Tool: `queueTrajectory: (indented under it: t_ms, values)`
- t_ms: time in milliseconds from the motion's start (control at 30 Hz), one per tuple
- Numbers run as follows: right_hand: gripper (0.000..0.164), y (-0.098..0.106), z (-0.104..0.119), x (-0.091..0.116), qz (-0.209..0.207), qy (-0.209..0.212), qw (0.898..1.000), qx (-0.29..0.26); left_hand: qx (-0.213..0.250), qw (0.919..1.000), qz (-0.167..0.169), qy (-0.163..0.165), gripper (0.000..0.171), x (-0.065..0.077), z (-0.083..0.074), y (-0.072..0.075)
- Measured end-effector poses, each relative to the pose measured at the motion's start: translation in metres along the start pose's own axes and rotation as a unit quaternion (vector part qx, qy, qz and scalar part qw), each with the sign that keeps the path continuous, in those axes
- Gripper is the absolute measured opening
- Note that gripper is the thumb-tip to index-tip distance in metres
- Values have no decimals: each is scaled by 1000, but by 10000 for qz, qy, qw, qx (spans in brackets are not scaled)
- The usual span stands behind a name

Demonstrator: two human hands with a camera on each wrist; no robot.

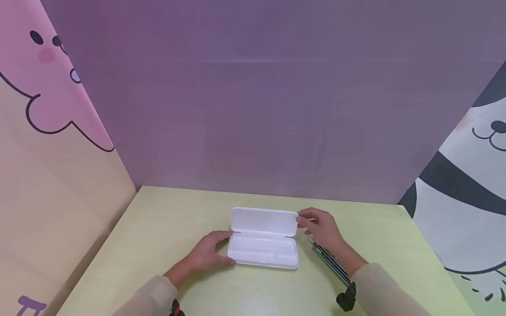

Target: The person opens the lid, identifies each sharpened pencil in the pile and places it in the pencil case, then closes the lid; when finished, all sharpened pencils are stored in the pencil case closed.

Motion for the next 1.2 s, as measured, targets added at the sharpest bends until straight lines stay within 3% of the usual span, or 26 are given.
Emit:
queueTrajectory:
  t_ms: [300,533,1000,1200]
  values:
    - [27,-13,-3,-7,181,-665,9976,-114,-519,9986,35,-78,93,2,-2,0]
    - [26,-18,-10,-12,96,-1055,9942,-176,-971,9948,-14,-320,93,2,-1,-1]
    - [28,-23,-19,-18,322,-1748,9833,-382,-1060,9941,-19,-207,94,0,2,-2]
    - [27,-24,-22,-23,464,-1763,9830,-205,-1032,9946,-8,-92,94,0,2,-2]
Point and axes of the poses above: each hand's wrist, its own x-axis away from the middle knuckle, its own y-axis out of the back of the hand, z = x × y, the point moved 2 cm from there along -x, towards the middle knuckle, and after that the axes turned 8 degrees about x, right-handed, at the moved point
